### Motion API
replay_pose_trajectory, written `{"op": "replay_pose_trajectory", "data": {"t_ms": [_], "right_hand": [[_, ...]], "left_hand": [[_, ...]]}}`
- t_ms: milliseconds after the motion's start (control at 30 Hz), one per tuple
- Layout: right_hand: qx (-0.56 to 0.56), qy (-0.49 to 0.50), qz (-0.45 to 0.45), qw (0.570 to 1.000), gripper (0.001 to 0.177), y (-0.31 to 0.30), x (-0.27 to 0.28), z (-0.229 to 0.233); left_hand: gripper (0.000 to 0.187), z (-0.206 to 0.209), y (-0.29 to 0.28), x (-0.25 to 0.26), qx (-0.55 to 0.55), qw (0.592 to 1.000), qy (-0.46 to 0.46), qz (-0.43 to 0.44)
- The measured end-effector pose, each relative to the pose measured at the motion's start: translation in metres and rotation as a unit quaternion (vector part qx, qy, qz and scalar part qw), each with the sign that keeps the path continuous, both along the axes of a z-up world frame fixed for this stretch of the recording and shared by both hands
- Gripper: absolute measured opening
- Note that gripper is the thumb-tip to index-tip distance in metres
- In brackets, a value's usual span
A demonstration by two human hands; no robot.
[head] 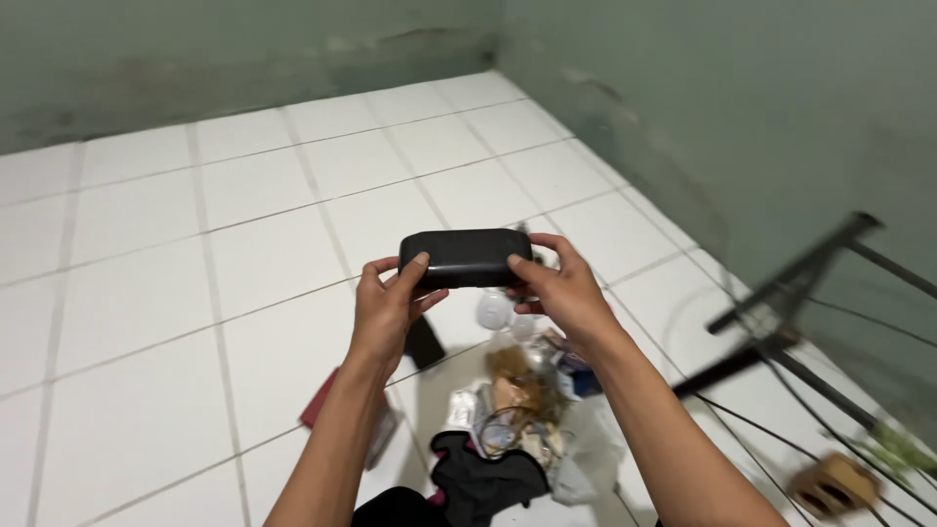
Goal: Organizing various household items and wiping a glass table with a cloth.
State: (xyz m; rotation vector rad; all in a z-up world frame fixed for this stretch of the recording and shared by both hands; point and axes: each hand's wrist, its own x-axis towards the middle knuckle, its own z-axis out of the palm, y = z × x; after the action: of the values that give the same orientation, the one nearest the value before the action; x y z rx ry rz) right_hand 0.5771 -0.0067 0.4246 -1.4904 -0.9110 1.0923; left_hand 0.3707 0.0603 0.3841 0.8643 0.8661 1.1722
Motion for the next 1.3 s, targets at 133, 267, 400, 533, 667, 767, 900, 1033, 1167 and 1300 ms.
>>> {"op": "replay_pose_trajectory", "data": {"t_ms": [133, 267, 400, 533, 667, 767, 900, 1033, 1167, 1300], "right_hand": [[0.003, -0.066, -0.021, 0.998, 0.072, -0.040, 0.041, 0.020], [0.022, -0.174, -0.086, 0.981, 0.083, -0.085, 0.083, 0.032], [-0.002, -0.209, -0.158, 0.965, 0.087, -0.138, 0.121, 0.035], [-0.011, -0.220, -0.221, 0.950, 0.084, -0.182, 0.163, 0.021], [-0.061, -0.248, -0.279, 0.926, 0.085, -0.231, 0.190, 0.038], [-0.080, -0.266, -0.303, 0.911, 0.085, -0.262, 0.208, 0.035], [-0.079, -0.311, -0.325, 0.890, 0.080, -0.293, 0.241, 0.024], [-0.086, -0.325, -0.347, 0.876, 0.079, -0.323, 0.264, 0.023], [-0.089, -0.345, -0.359, 0.862, 0.076, -0.347, 0.291, 0.016], [-0.110, -0.343, -0.366, 0.858, 0.076, -0.358, 0.312, 0.005]], "left_hand": [[0.050, 0.014, -0.003, 0.056, 0.026, 0.998, 0.016, -0.051], [0.049, 0.025, -0.016, 0.112, 0.088, 0.987, 0.071, -0.114], [0.054, 0.027, -0.033, 0.175, 0.144, 0.965, 0.138, -0.173], [0.056, 0.041, -0.065, 0.226, 0.186, 0.946, 0.159, -0.212], [0.055, 0.038, -0.085, 0.287, 0.206, 0.918, 0.213, -0.265], [0.053, 0.033, -0.112, 0.312, 0.216, 0.902, 0.239, -0.290], [0.053, 0.033, -0.140, 0.348, 0.273, 0.887, 0.275, -0.252], [0.053, 0.019, -0.160, 0.389, 0.343, 0.856, 0.300, -0.242], [0.053, 0.027, -0.190, 0.420, 0.311, 0.842, 0.325, -0.296], [0.054, 0.006, -0.196, 0.444, 0.392, 0.797, 0.366, -0.278]]}}
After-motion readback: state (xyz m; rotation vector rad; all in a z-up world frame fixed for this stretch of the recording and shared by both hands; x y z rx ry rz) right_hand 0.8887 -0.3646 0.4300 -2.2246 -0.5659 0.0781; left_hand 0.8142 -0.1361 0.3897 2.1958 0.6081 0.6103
